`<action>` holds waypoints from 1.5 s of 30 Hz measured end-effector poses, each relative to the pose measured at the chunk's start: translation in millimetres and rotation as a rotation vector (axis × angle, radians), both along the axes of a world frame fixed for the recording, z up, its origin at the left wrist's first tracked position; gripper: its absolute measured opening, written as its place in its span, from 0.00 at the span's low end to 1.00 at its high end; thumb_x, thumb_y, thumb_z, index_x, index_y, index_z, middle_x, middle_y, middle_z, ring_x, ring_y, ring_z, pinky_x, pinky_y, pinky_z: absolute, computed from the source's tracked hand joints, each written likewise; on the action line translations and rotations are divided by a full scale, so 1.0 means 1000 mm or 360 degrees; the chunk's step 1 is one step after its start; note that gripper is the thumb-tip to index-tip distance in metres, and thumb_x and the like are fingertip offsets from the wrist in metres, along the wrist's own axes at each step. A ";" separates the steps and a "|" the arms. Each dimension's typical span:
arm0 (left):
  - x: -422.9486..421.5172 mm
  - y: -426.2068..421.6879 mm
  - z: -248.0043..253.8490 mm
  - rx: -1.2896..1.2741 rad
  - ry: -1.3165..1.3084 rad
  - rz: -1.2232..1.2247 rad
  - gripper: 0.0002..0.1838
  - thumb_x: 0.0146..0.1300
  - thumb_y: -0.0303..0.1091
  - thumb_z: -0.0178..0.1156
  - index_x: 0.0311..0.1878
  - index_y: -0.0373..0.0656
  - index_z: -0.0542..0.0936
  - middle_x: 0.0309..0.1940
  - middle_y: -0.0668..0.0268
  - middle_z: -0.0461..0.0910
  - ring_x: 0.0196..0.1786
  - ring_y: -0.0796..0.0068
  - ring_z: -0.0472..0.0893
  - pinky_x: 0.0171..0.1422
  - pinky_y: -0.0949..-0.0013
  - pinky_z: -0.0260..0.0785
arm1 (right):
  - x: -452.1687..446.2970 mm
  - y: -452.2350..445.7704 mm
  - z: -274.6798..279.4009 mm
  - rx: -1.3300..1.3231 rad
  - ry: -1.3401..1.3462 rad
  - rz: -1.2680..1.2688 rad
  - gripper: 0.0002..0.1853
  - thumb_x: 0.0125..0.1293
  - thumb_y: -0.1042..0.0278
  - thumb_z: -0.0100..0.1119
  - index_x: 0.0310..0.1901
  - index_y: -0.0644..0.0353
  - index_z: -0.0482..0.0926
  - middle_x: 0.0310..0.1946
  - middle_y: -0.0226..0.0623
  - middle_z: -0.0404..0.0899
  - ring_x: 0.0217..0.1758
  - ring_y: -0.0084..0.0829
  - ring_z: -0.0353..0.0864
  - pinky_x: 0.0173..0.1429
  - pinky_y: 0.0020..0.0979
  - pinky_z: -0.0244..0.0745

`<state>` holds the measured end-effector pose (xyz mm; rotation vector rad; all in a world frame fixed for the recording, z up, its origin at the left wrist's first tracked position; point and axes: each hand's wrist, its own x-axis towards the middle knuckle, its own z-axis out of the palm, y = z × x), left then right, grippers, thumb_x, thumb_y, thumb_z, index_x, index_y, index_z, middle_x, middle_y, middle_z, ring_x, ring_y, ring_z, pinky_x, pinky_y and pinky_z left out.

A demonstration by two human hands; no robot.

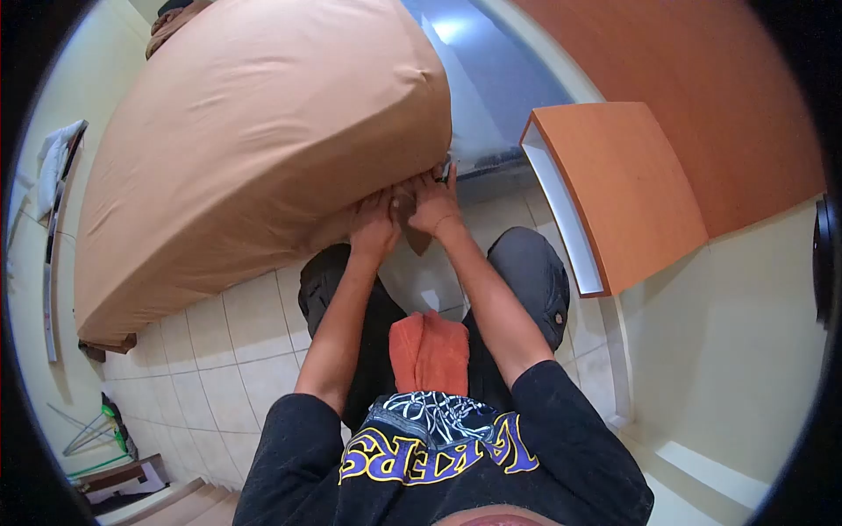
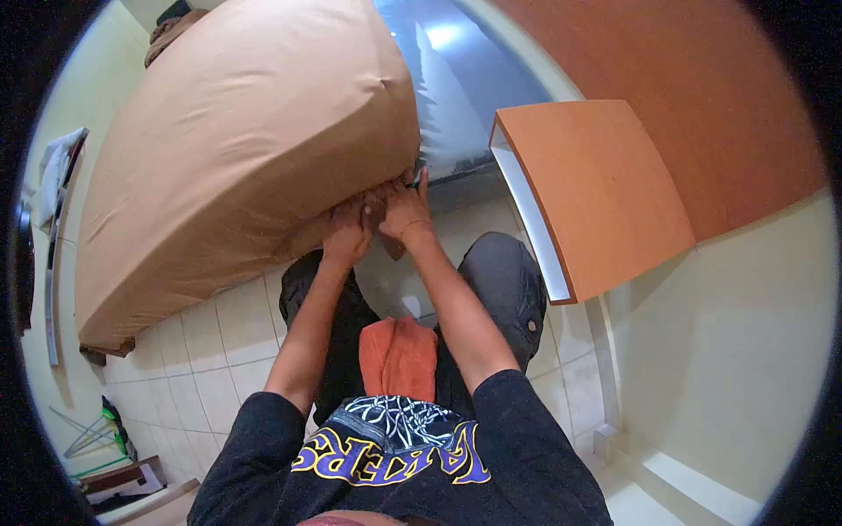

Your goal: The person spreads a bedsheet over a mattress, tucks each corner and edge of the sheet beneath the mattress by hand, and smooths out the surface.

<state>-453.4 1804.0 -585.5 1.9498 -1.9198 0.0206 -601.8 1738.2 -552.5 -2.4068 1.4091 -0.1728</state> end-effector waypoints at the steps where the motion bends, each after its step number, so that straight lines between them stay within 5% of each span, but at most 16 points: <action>1: -0.001 -0.002 -0.004 0.0004 0.0003 0.0006 0.27 0.70 0.40 0.50 0.71 0.42 0.68 0.65 0.55 0.74 0.69 0.54 0.70 0.76 0.44 0.52 | -0.007 -0.003 -0.002 0.0118 -0.0012 0.0094 0.47 0.53 0.60 0.64 0.76 0.54 0.56 0.78 0.41 0.50 0.83 0.46 0.39 0.82 0.56 0.24; 4: 0.001 0.000 0.001 0.0038 -0.0160 0.0121 0.25 0.71 0.41 0.49 0.69 0.44 0.69 0.61 0.56 0.77 0.67 0.56 0.73 0.74 0.44 0.55 | -0.030 0.025 -0.011 -0.0278 -0.0262 0.0148 0.46 0.54 0.64 0.61 0.76 0.54 0.55 0.78 0.43 0.50 0.83 0.45 0.39 0.82 0.56 0.26; 13: -0.006 0.044 0.018 -0.0109 -0.0077 -0.0151 0.30 0.68 0.29 0.49 0.73 0.38 0.62 0.72 0.51 0.64 0.75 0.52 0.62 0.80 0.47 0.48 | 0.005 0.041 -0.019 -0.0445 -0.0219 0.0245 0.43 0.56 0.65 0.57 0.73 0.71 0.55 0.76 0.54 0.53 0.82 0.47 0.43 0.83 0.51 0.31; 19: -0.003 0.061 0.017 -0.0019 0.0002 -0.0259 0.31 0.65 0.25 0.48 0.73 0.33 0.61 0.73 0.48 0.61 0.77 0.50 0.59 0.81 0.49 0.45 | 0.024 0.025 -0.013 -0.0358 -0.0233 0.0203 0.42 0.55 0.64 0.58 0.73 0.66 0.58 0.74 0.55 0.56 0.82 0.49 0.45 0.83 0.52 0.35; 25: 0.013 0.027 0.022 -0.0127 0.0017 -0.0130 0.25 0.71 0.37 0.50 0.68 0.35 0.68 0.66 0.46 0.71 0.69 0.44 0.69 0.75 0.45 0.55 | -0.021 0.059 -0.011 -0.0242 -0.0133 0.0324 0.43 0.54 0.66 0.59 0.73 0.65 0.57 0.76 0.53 0.53 0.82 0.49 0.44 0.82 0.52 0.38; 31: 0.014 0.010 0.024 0.0382 -0.0020 0.0029 0.27 0.73 0.46 0.47 0.69 0.41 0.69 0.64 0.45 0.72 0.63 0.42 0.74 0.71 0.42 0.59 | -0.009 0.057 -0.019 -0.0309 -0.0129 0.0309 0.45 0.56 0.61 0.60 0.74 0.67 0.55 0.76 0.51 0.53 0.82 0.48 0.43 0.83 0.50 0.33; 35: -0.009 0.058 0.020 -0.0116 -0.0053 -0.0117 0.31 0.69 0.32 0.51 0.72 0.31 0.60 0.73 0.46 0.60 0.77 0.49 0.58 0.80 0.44 0.44 | 0.004 0.051 -0.017 -0.0481 0.0034 0.0252 0.43 0.59 0.57 0.57 0.74 0.67 0.55 0.76 0.52 0.53 0.82 0.48 0.43 0.83 0.49 0.31; 38: -0.018 0.086 0.003 0.0116 0.0113 -0.0344 0.36 0.63 0.25 0.52 0.74 0.29 0.56 0.76 0.46 0.54 0.80 0.50 0.52 0.82 0.44 0.39 | 0.014 0.035 -0.027 -0.0522 -0.0180 0.0251 0.40 0.62 0.55 0.53 0.73 0.66 0.58 0.75 0.52 0.55 0.82 0.47 0.46 0.83 0.51 0.32; 41: -0.012 0.073 0.002 0.0014 0.0039 -0.0260 0.38 0.58 0.22 0.52 0.74 0.28 0.56 0.75 0.46 0.56 0.79 0.50 0.53 0.81 0.44 0.41 | 0.029 0.012 -0.002 -0.0323 -0.0003 0.0285 0.38 0.62 0.53 0.50 0.71 0.66 0.62 0.73 0.53 0.59 0.80 0.47 0.50 0.82 0.52 0.34; 43: -0.002 0.048 -0.002 -0.0052 0.0001 -0.0221 0.37 0.58 0.23 0.52 0.73 0.31 0.58 0.75 0.46 0.57 0.78 0.48 0.54 0.80 0.43 0.44 | 0.043 -0.004 -0.005 0.0000 0.0200 0.0208 0.41 0.58 0.51 0.57 0.71 0.60 0.62 0.71 0.50 0.64 0.76 0.48 0.59 0.82 0.53 0.38; 45: 0.005 0.031 -0.001 -0.0122 -0.0056 -0.0198 0.36 0.58 0.24 0.52 0.73 0.33 0.60 0.74 0.46 0.58 0.77 0.46 0.55 0.79 0.43 0.46 | 0.041 0.006 0.003 -0.0019 0.0209 0.0184 0.42 0.57 0.52 0.58 0.72 0.61 0.61 0.72 0.51 0.63 0.77 0.48 0.57 0.82 0.53 0.37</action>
